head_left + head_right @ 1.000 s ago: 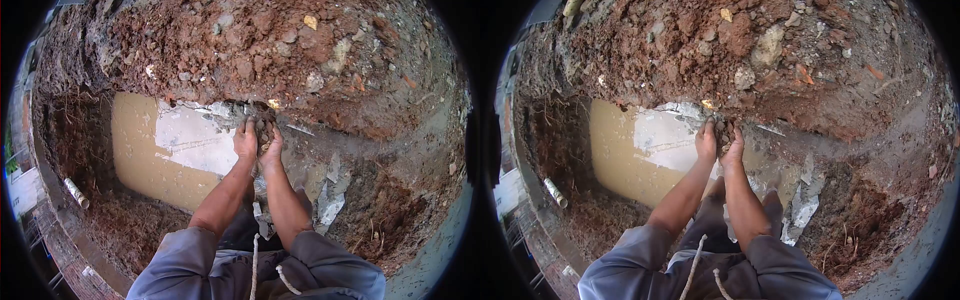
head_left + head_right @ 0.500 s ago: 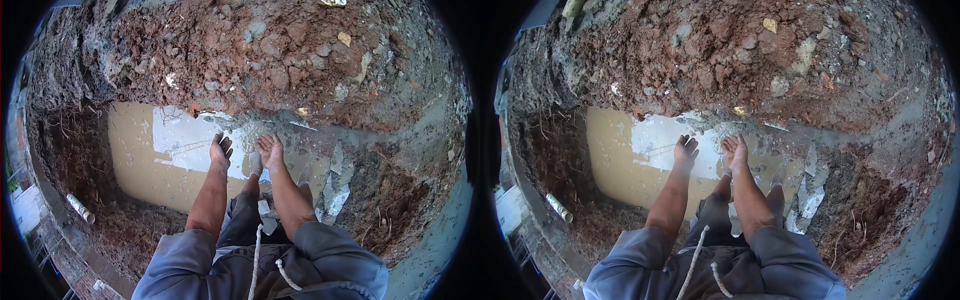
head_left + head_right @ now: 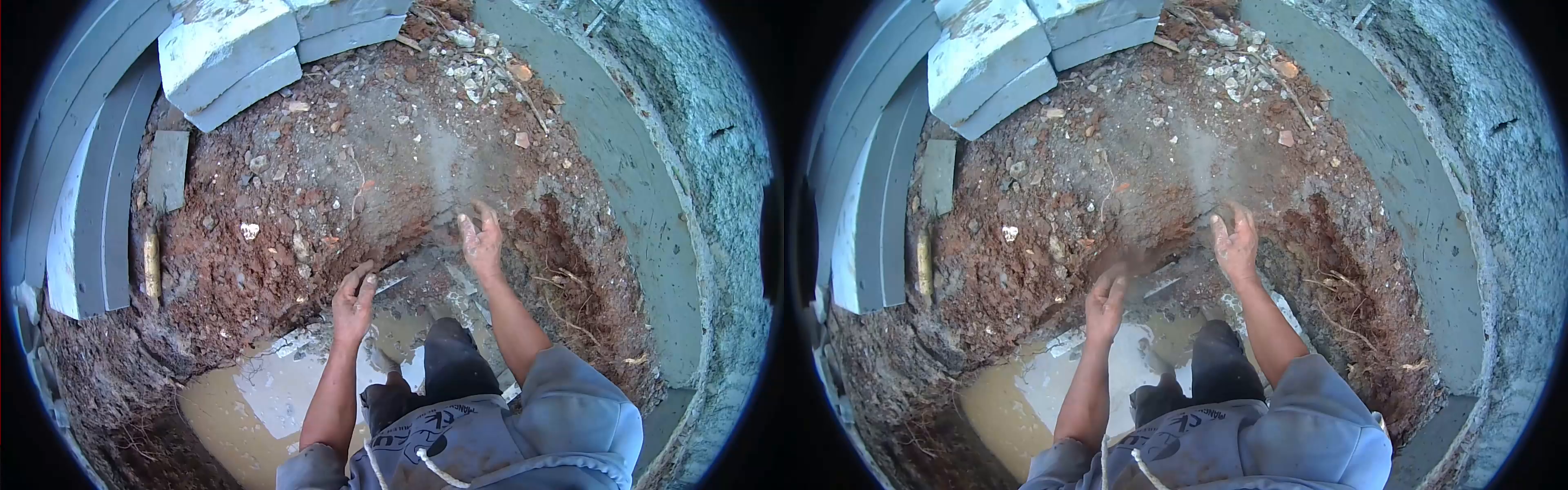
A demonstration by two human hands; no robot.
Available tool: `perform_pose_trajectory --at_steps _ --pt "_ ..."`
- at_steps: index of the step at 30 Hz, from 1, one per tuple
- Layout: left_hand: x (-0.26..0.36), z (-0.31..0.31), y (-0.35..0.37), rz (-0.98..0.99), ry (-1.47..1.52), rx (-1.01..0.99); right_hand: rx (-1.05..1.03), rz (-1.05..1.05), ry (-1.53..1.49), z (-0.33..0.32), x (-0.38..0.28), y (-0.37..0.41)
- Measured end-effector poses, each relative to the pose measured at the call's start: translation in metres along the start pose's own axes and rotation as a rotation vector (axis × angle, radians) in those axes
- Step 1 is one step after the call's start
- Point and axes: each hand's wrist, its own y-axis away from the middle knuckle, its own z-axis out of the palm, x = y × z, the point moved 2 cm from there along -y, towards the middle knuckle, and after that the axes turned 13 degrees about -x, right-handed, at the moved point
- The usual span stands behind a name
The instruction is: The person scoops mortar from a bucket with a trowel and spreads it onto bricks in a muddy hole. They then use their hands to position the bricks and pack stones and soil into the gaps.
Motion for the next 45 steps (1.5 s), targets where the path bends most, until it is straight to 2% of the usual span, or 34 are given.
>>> perform_pose_trajectory --at_steps 1,3,7,11,12,13,14,15,17,21,25,26,29,30,33,34,37,40,41,43,44,45 --pt "0.032 0.010 -0.017 0.112 -0.115 0.002 0.045 0.018 0.013 -0.009 0.008 -0.022" --pt "0.084 0.028 -0.049 0.214 -0.255 0.068 0.092 0.010 0.040 -0.023 0.016 -0.071" --pt "0.137 0.056 -0.138 0.398 -0.473 0.221 0.138 -0.063 0.035 -0.021 0.030 -0.178" --pt "0.133 0.067 -0.253 0.382 -0.824 0.446 0.258 -0.084 0.095 -0.002 0.050 -0.268" --pt "0.131 0.071 -0.276 0.358 -0.909 0.484 0.238 0.004 0.086 -0.003 0.040 -0.278" --pt "0.125 0.074 -0.296 0.334 -0.992 0.521 0.257 -0.075 0.052 -0.003 0.036 -0.291" --pt "0.113 0.072 -0.316 0.219 -1.021 0.539 0.235 -0.083 -0.090 -0.004 0.030 -0.303" --pt "0.115 0.075 -0.332 0.232 -1.034 0.575 0.216 -0.099 -0.235 -0.006 0.022 -0.317" --pt "0.114 0.084 -0.354 0.216 -1.068 0.639 0.204 -0.114 -0.167 -0.002 0.010 -0.343" --pt "0.123 0.098 -0.375 0.148 -1.024 0.707 0.275 -0.164 -0.138 0.002 0.010 -0.352" --pt "0.141 0.128 -0.394 0.287 -0.872 0.703 0.316 -0.113 -0.107 0.005 0.003 -0.363" --pt "0.144 0.132 -0.403 0.270 -0.812 0.780 0.234 -0.076 -0.174 -0.003 -0.001 -0.364" --pt "0.147 0.130 -0.421 0.272 -0.547 0.885 0.216 -0.277 -0.120 -0.001 0.009 -0.371" --pt "0.146 0.132 -0.424 0.279 -0.537 0.892 0.165 -0.227 -0.173 0.000 0.012 -0.365" --pt "0.149 0.135 -0.435 0.276 -0.482 0.991 0.238 -0.162 -0.200 0.000 0.012 -0.368" --pt "0.148 0.133 -0.436 0.273 -0.548 0.980 0.202 -0.133 -0.131 0.002 0.010 -0.370" --pt "0.147 0.125 -0.441 0.224 -0.624 0.961 0.288 -0.190 -0.105 0.008 0.005 -0.376" --pt "0.144 0.125 -0.443 0.301 -0.698 0.975 0.253 -0.204 -0.200 0.007 0.006 -0.375" --pt "0.144 0.128 -0.438 0.307 -0.717 0.933 0.256 -0.225 -0.219 0.005 0.007 -0.372" --pt "0.149 0.134 -0.427 0.333 -0.752 0.851 0.129 -0.223 -0.309 0.001 0.009 -0.359" --pt "0.147 0.133 -0.421 0.372 -0.656 0.666 0.089 -0.218 -0.371 0.003 0.009 -0.349" --pt "0.142 0.134 -0.418 0.379 -0.631 0.661 0.050 -0.215 -0.436 0.004 0.010 -0.342"
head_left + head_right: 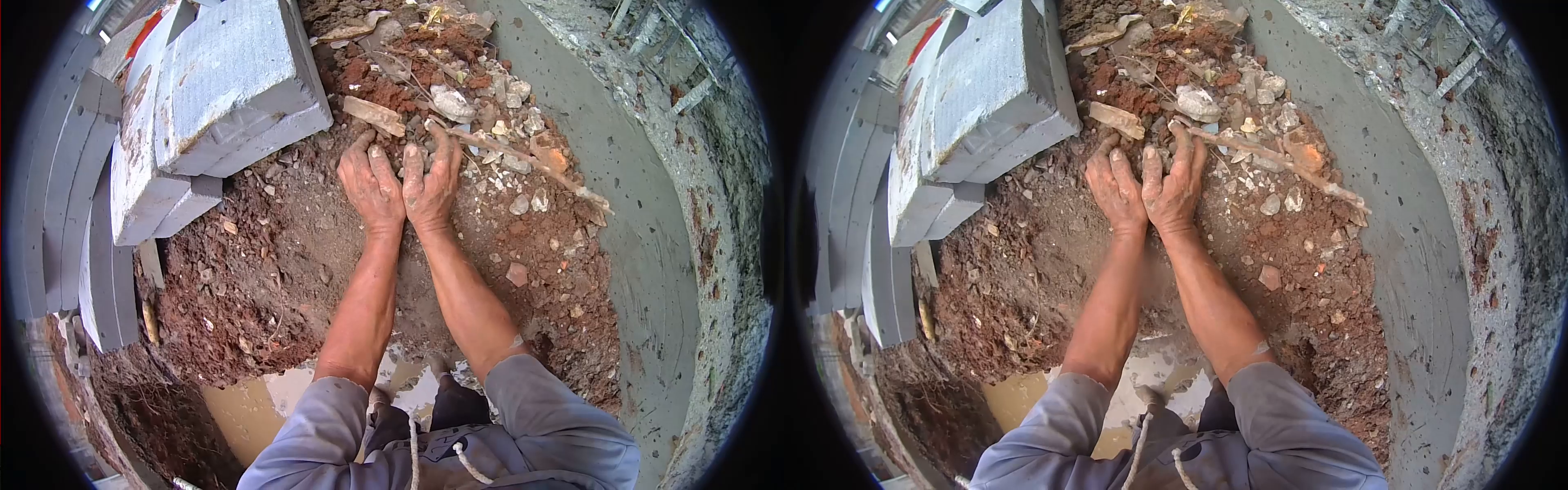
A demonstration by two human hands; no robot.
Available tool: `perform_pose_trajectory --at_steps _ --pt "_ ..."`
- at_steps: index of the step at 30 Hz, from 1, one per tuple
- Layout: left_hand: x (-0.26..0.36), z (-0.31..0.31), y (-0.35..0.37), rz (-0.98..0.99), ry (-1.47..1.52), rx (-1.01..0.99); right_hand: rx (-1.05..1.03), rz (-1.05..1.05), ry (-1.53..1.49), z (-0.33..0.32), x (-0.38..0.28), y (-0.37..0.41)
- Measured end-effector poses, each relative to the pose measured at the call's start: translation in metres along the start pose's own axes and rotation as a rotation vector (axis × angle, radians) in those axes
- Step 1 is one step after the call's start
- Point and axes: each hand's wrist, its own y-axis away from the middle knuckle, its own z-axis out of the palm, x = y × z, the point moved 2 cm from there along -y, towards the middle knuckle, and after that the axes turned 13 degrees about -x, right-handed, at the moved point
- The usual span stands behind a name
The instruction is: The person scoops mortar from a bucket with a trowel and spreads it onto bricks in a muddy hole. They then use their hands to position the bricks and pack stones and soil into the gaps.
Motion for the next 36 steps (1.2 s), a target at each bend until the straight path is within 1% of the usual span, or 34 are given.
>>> perform_pose_trajectory --at_steps 1,2,3,6,7,10,12,13,15,16,18,19,21,22,23,26,27,28,30,32,33,34,35,36 --pt "-0.006 0.003 0.004 0.001 0.026 0.003 -0.003 -0.070 0.018 0.001 0.001 0.004" --pt "-0.005 0.001 0.005 0.000 0.053 0.006 0.037 -0.058 0.022 0.002 0.002 0.004" --pt "-0.003 0.003 0.003 -0.015 0.088 0.093 0.075 -0.043 0.027 0.005 0.003 0.004" --pt "-0.002 0.005 -0.005 -0.049 -0.027 0.186 0.169 0.020 -0.005 0.010 0.002 0.008" --pt "-0.004 0.006 -0.007 -0.055 -0.003 0.135 0.194 0.033 -0.022 0.011 0.002 0.012" --pt "0.003 0.004 -0.015 -0.025 -0.009 0.115 0.259 0.054 -0.075 0.013 0.003 0.006" --pt "0.008 0.001 -0.027 0.023 0.065 0.071 0.321 0.056 -0.078 0.016 0.004 -0.008" --pt "0.011 0.003 -0.035 0.059 0.118 0.045 0.329 0.048 -0.125 0.017 0.005 -0.015" --pt "0.018 0.005 -0.041 0.100 0.216 -0.008 0.346 0.051 -0.466 0.009 0.002 -0.034" --pt "0.017 0.006 -0.042 0.072 0.241 0.038 0.351 0.052 -0.634 0.008 0.003 -0.042" --pt "0.017 0.011 -0.047 0.007 0.300 0.131 0.328 0.053 -0.575 0.009 0.010 -0.047" --pt "0.018 0.014 -0.049 -0.052 0.375 0.182 0.308 0.049 -0.532 0.009 0.014 -0.048" --pt "0.026 0.019 -0.053 -0.073 0.294 0.213 0.282 0.043 -0.396 0.003 0.011 -0.051" --pt "0.028 0.022 -0.055 -0.079 0.251 0.226 0.261 0.056 -0.399 0.000 0.009 -0.056" --pt "0.030 0.026 -0.059 -0.085 0.308 0.238 0.243 0.070 -0.408 -0.002 0.005 -0.065" --pt "0.028 0.032 -0.072 -0.096 0.298 0.255 0.215 0.260 -0.310 -0.007 -0.005 -0.079" --pt "0.030 0.031 -0.076 -0.042 0.249 0.257 0.211 0.316 -0.282 -0.010 -0.008 -0.083" --pt "0.031 0.031 -0.079 -0.043 0.231 0.263 0.204 0.363 -0.254 -0.011 -0.010 -0.089" --pt "0.031 0.030 -0.076 -0.053 0.189 0.269 0.199 0.410 -0.223 -0.011 -0.008 -0.093" --pt "0.030 0.026 -0.074 -0.080 0.245 0.205 0.193 0.440 -0.215 -0.010 -0.011 -0.095" --pt "0.028 0.025 -0.071 -0.082 0.273 0.181 0.212 0.401 -0.153 -0.011 -0.016 -0.091" --pt "0.027 0.024 -0.070 -0.083 0.301 0.159 0.210 0.344 -0.215 -0.011 -0.020 -0.085" --pt "0.028 0.027 -0.065 -0.094 0.416 0.167 0.204 0.289 -0.276 -0.009 -0.017 -0.078" --pt "0.030 0.025 -0.056 -0.137 0.502 0.124 0.195 0.242 -0.335 -0.007 -0.013 -0.067"
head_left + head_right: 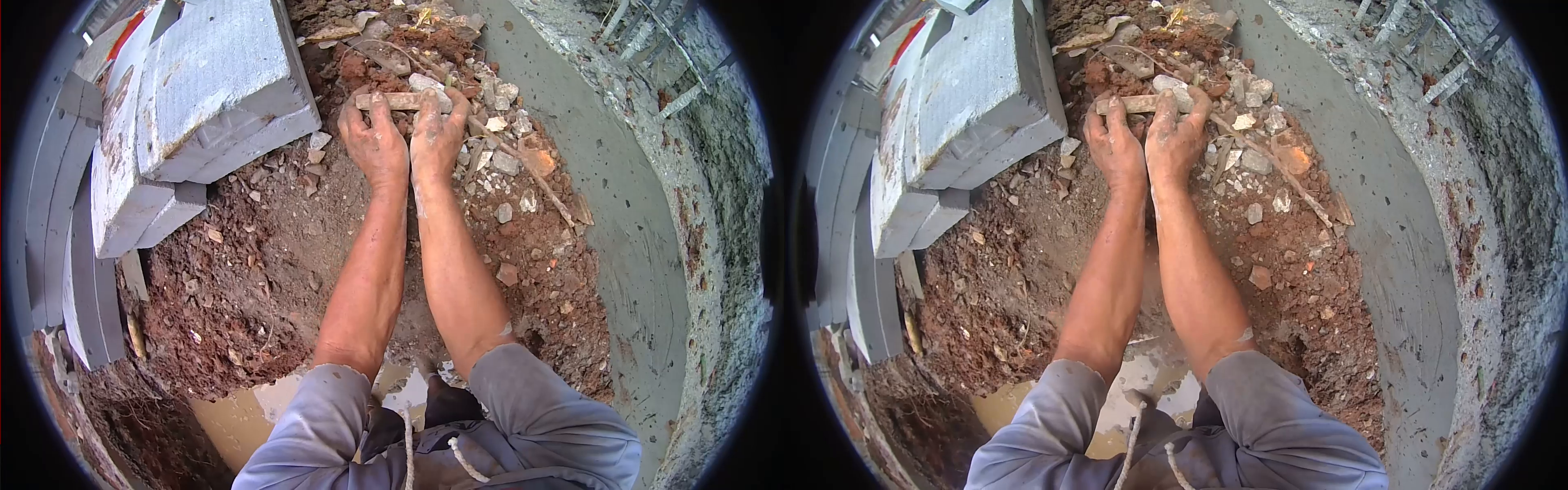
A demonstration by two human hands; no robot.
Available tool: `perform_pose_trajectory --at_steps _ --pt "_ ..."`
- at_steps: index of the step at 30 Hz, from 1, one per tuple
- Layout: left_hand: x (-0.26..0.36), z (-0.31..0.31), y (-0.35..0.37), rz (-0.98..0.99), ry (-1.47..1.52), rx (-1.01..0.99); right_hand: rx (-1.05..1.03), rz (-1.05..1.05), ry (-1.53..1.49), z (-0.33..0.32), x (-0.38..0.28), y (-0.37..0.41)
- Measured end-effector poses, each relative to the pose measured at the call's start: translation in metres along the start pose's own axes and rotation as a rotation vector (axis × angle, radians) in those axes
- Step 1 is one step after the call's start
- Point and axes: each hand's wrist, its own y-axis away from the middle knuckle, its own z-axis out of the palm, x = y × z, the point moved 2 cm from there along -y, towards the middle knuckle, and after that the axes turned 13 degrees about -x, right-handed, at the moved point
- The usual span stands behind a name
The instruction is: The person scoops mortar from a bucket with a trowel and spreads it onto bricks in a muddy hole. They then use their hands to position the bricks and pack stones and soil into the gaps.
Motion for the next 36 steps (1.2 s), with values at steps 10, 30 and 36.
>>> perform_pose_trajectory --at_steps 10,30,36 --pt "-0.013 0.002 0.021 0.035 0.262 0.032 -0.178 -0.002 -0.300 -0.008 0.004 0.014" --pt "0.000 0.007 0.010 0.045 0.296 -0.018 -0.237 0.028 -0.508 -0.012 0.015 0.003" --pt "0.019 -0.001 0.034 -0.005 0.614 -0.127 -0.286 0.112 -0.867 -0.024 0.000 0.037"
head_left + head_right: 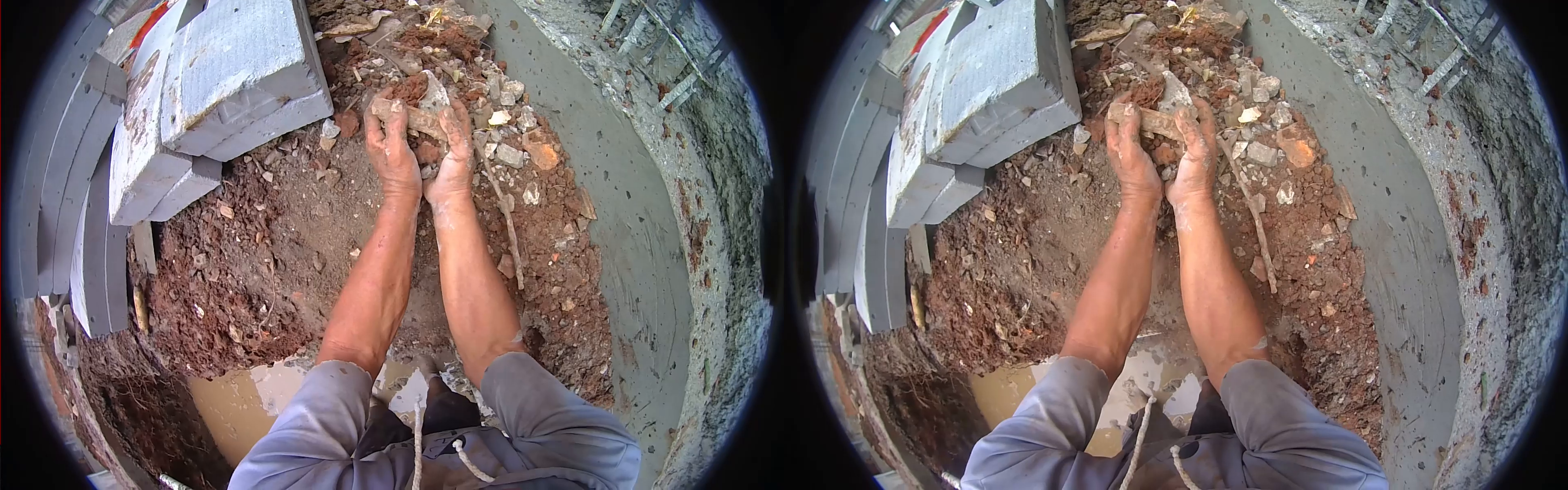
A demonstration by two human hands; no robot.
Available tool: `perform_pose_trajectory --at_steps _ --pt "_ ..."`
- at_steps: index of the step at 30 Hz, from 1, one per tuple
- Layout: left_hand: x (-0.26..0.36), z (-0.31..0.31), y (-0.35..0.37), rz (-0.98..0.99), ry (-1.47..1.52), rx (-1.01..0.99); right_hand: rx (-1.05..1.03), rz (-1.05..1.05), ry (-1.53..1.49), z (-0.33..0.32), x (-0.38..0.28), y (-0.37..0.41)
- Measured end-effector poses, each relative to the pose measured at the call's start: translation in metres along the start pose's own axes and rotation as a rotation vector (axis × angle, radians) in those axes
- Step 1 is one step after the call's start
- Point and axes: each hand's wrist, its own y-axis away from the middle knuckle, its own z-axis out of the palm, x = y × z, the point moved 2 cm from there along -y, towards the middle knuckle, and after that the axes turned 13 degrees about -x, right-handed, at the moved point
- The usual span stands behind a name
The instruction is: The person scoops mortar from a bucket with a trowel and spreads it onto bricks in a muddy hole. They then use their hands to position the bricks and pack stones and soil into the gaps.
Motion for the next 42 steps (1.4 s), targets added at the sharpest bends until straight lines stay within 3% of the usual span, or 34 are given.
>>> perform_pose_trajectory --at_steps 1,5,7,10,11,14,17,18,21,24,26,28,30,31,34,36,38,39,41,42 --pt "0.002 -0.001 0.009 -0.013 0.105 0.019 -0.073 -0.004 -0.037 -0.005 0.003 0.004" --pt "0.031 -0.002 0.047 -0.053 0.371 0.010 0.012 -0.009 0.020 0.010 -0.004 0.044" --pt "0.049 -0.009 0.064 -0.030 0.441 -0.004 -0.053 -0.075 0.093 0.021 -0.007 0.067" --pt "0.074 -0.029 0.093 0.022 0.283 0.042 -0.046 -0.083 0.192 0.044 -0.008 0.112" --pt "0.082 -0.039 0.107 0.017 0.206 0.060 -0.128 -0.030 0.244 0.051 -0.006 0.128" --pt "0.117 -0.085 0.163 -0.026 0.098 0.119 -0.120 0.083 0.339 0.076 0.013 0.196" --pt "0.143 -0.134 0.226 -0.060 0.037 0.209 0.050 0.169 0.404 0.085 0.049 0.265" --pt "0.151 -0.155 0.253 -0.076 0.009 0.243 -0.057 0.194 0.328 0.080 0.064 0.291" --pt "0.171 -0.220 0.338 -0.181 0.009 0.411 -0.010 0.465 0.098 0.090 0.116 0.382" --pt "0.175 -0.290 0.418 -0.193 0.029 0.562 -0.004 0.638 0.106 0.095 0.180 0.461" --pt "0.167 -0.340 0.471 -0.345 0.049 0.714 0.093 0.786 0.034 0.078 0.231 0.511" --pt "0.146 -0.390 0.509 -0.395 0.037 0.889 0.119 0.941 -0.070 0.061 0.287 0.548" --pt "0.119 -0.444 0.538 -0.427 0.002 1.007 0.257 1.094 0.045 0.027 0.347 0.581" --pt "0.101 -0.471 0.545 -0.433 0.031 1.062 0.221 1.148 -0.067 0.003 0.386 0.593" --pt "0.030 -0.559 0.551 -0.507 -0.008 1.132 0.198 1.365 -0.098 -0.032 0.486 0.586" --pt "-0.021 -0.614 0.532 -0.607 -0.040 1.168 0.313 1.430 0.049 -0.067 0.564 0.564" --pt "-0.056 -0.651 0.537 -0.600 0.107 1.224 0.397 1.320 0.181 -0.084 0.606 0.537" --pt "-0.067 -0.670 0.540 -0.587 0.182 1.256 0.304 1.247 0.295 -0.096 0.616 0.534" --pt "-0.085 -0.694 0.552 -0.552 0.349 1.322 0.417 1.215 0.353 -0.122 0.623 0.547" --pt "-0.095 -0.699 0.569 -0.562 0.253 1.328 0.471 1.198 0.391 -0.136 0.619 0.555"
